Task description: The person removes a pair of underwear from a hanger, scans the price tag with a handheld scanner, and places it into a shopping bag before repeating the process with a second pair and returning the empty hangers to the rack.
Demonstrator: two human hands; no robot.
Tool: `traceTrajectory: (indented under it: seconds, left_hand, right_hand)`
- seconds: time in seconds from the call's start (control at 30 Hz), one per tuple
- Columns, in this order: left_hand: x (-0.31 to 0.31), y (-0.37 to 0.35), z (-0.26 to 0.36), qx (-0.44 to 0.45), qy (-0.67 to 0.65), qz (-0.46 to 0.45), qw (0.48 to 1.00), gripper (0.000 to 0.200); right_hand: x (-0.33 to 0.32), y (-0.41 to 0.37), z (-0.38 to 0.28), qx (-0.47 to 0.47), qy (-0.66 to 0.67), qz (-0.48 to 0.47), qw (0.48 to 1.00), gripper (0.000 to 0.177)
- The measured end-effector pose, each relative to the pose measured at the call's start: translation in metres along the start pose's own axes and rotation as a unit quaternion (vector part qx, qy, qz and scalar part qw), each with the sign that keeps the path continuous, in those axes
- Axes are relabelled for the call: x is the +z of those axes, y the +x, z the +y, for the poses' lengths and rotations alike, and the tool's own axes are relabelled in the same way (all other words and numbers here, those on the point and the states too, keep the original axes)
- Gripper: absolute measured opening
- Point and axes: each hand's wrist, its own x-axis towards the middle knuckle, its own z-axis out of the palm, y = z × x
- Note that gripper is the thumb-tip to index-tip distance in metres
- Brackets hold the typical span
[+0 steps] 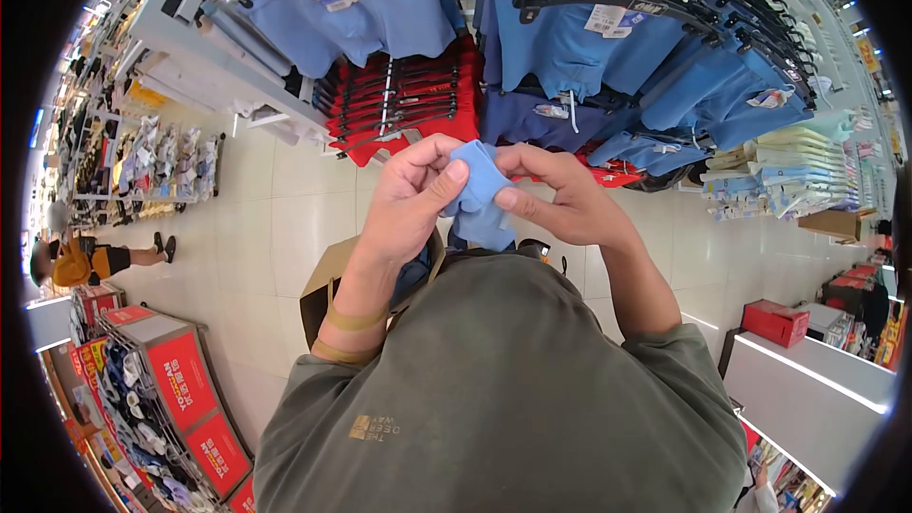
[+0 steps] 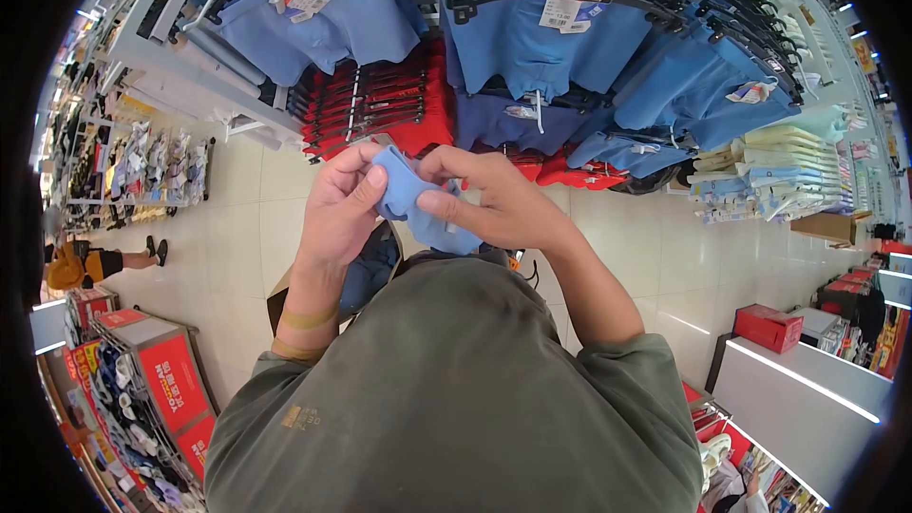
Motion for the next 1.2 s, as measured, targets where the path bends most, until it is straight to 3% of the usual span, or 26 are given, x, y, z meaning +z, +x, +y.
traceTrajectory:
  seconds: [0.07,0.27,0.47,0.57,0.67,0.8,0.87,0.97,1.0,1.2]
  left_hand:
    - [-0.011,0.000,0.005,0.007,0.003,0.011,1.000,0.018]
    - [-0.031,0.004,0.015,-0.052,-0.079,0.021,0.995,0.021]
    - [-0.055,0.004,0.010,-0.058,-0.106,-0.075,0.990,0.027]
    - [-0.059,0.003,0.012,-0.036,-0.098,-0.070,0.992,0.027]
    - [-0.066,0.001,0.010,-0.031,-0.105,-0.086,0.990,0.026]
    - [-0.073,-0.001,0.003,-0.021,0.002,-0.067,0.998,0.027]
    - [-0.074,-0.008,-0.002,0.007,0.112,-0.035,0.993,0.028]
    - [-0.055,-0.018,0.006,0.100,0.153,-0.027,0.983,0.025]
    - [-0.051,-0.018,0.015,0.105,0.239,-0.016,0.965,0.021]
    - [-0.050,-0.012,0.008,0.030,0.191,0.026,0.981,0.019]
  right_hand:
    - [0.018,0.008,0.001,0.018,0.030,0.028,0.999,0.020]
    - [0.035,0.028,-0.020,-0.049,-0.189,0.065,0.979,0.018]
    - [0.048,0.043,-0.032,-0.043,-0.197,0.077,0.976,0.019]
    - [0.063,0.048,-0.035,-0.030,-0.159,0.155,0.975,0.021]
    - [0.061,0.056,-0.048,0.016,-0.191,0.092,0.977,0.020]
    - [0.059,0.057,-0.032,-0.012,-0.248,0.081,0.965,0.023]
    - [0.058,0.058,-0.037,0.022,-0.256,0.092,0.962,0.022]
    - [0.058,0.060,-0.032,0.008,-0.272,0.135,0.953,0.022]
    - [0.058,0.061,-0.031,0.001,-0.279,0.130,0.951,0.023]
    - [0.061,0.054,-0.026,-0.052,-0.390,0.092,0.915,0.021]
